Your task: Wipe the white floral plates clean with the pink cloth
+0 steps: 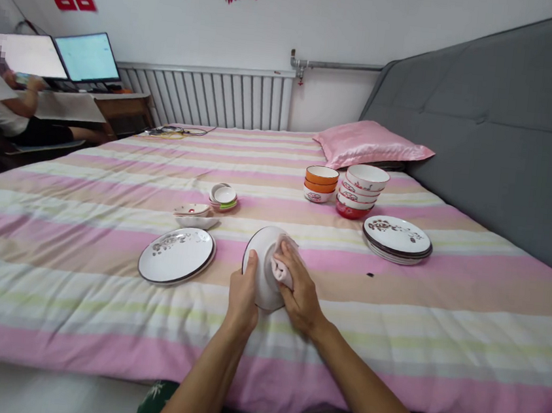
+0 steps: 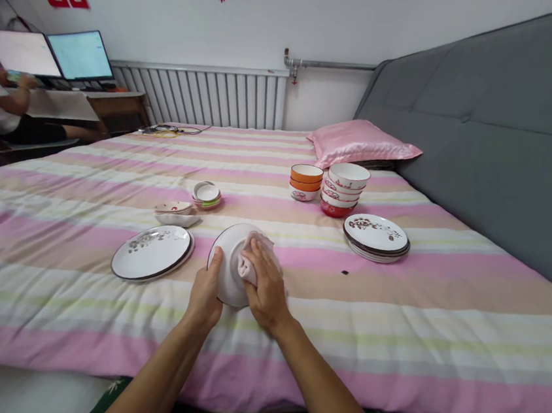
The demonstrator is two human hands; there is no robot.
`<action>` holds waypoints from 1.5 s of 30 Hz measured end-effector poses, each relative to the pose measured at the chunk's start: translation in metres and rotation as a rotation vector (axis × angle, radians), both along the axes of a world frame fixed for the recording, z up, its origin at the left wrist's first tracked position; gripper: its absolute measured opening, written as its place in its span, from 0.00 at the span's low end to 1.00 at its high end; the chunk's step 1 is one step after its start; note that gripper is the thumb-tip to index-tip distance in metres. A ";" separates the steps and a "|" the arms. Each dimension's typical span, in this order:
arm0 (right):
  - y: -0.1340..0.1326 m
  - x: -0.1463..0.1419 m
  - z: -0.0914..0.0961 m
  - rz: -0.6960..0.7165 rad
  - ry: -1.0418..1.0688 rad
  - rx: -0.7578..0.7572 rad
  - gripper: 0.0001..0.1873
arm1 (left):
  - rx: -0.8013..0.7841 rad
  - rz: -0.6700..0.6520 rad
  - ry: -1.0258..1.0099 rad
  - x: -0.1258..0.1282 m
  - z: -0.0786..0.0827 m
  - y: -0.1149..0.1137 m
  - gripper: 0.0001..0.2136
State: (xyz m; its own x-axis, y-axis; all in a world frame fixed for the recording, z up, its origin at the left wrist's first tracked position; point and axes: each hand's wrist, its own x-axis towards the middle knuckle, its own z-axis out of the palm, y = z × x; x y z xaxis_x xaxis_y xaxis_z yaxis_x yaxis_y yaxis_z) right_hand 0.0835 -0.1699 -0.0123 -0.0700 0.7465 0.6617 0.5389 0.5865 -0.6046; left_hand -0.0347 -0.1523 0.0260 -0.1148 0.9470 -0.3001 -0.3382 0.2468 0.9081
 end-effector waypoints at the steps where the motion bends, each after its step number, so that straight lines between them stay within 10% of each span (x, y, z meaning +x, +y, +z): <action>1: -0.001 0.000 0.001 0.015 0.007 0.006 0.23 | 0.005 -0.006 0.018 0.000 0.000 0.000 0.25; 18: -0.023 -0.011 0.008 0.161 -0.025 0.077 0.16 | -0.008 0.017 -0.027 -0.004 -0.014 0.007 0.26; 45: -0.014 0.001 0.003 -0.331 -0.067 -0.059 0.09 | -0.024 0.027 0.005 0.000 -0.007 0.003 0.29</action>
State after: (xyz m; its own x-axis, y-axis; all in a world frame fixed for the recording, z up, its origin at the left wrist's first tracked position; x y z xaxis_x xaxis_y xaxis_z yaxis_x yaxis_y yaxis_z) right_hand 0.0848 -0.1839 -0.0092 0.1407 0.7730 0.6186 0.7335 0.3382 -0.5895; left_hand -0.0349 -0.1496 0.0188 -0.1414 0.9362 -0.3218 -0.3407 0.2592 0.9037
